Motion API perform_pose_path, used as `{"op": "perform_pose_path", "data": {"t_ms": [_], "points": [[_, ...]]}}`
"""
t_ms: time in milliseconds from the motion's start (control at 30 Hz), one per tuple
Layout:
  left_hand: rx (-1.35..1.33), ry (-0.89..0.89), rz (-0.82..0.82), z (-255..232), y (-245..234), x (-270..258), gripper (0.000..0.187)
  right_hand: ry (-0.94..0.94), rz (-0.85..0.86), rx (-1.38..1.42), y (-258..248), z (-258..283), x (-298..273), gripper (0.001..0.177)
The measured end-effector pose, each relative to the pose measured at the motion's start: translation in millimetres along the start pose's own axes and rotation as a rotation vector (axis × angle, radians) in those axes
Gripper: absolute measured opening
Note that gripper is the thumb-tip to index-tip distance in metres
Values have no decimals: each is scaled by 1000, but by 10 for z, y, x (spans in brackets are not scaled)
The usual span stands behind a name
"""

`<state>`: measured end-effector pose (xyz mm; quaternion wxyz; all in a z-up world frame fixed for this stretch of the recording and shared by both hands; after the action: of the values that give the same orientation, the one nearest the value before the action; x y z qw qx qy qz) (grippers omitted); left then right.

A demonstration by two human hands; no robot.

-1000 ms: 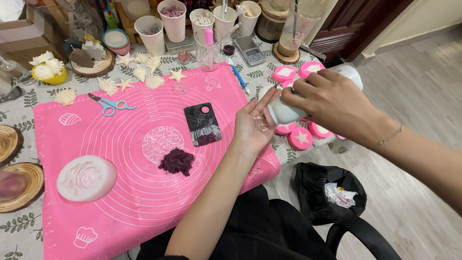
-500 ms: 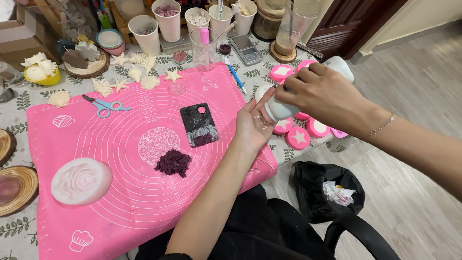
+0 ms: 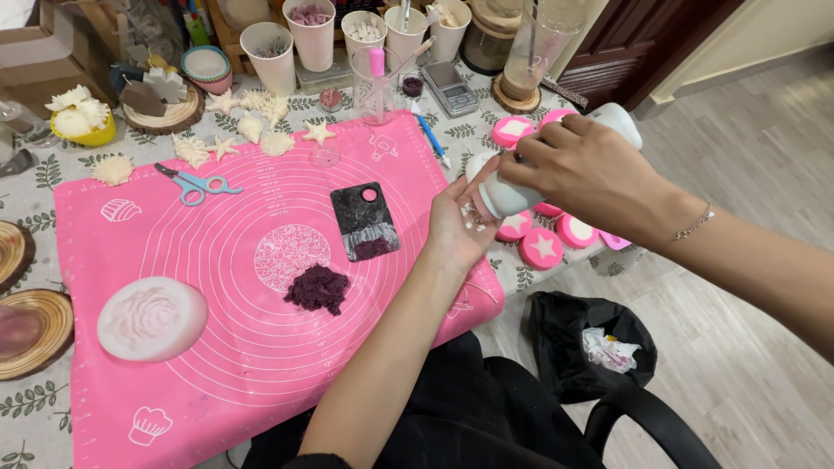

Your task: Preparing pliable purple molding material with a scraper and pressing it into a floral-shaped mold.

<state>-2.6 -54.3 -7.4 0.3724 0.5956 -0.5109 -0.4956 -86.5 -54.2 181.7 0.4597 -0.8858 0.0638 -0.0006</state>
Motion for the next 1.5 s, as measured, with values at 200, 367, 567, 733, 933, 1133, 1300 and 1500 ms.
{"op": "perform_pose_path", "data": {"t_ms": [200, 367, 567, 733, 933, 1133, 1300, 1500], "points": [[-22, 23, 47, -42, -10, -30, 58, 81, -17, 120, 50, -24, -74, 53], [-124, 83, 14, -111, 86, -111, 57, 302, -65, 338, 209, -43, -198, 61], [-249, 111, 471, 57, -270, 306, 61, 222, -148, 196, 200, -5, -226, 49], [8, 69, 29, -1, 99, -15, 59, 130, -116, 114, 114, 8, -161, 36], [-7, 62, 36, 28, 12, 36, 60, 100, -74, 101, 134, 18, -145, 38], [-76, 98, 64, -69, -2, 22, 57, 257, -80, 280, 315, 9, -223, 59], [-88, 147, 9, -181, 134, -110, 55, 512, -150, 631, 658, 71, -340, 60], [-180, 196, 76, -166, 229, -130, 53, 718, -335, 1163, 794, 277, -436, 79]]}}
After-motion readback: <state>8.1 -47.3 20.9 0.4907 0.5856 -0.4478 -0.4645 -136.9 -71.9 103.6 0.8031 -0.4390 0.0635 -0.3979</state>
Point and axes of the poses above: each hand's wrist, its own x-axis towards the middle knuckle, its own y-axis out of the palm, z = x × y, the point moved 4 cm from there along x, towards the middle knuckle, and after that the axes turned 9 degrees about x, right-handed, at the moved point
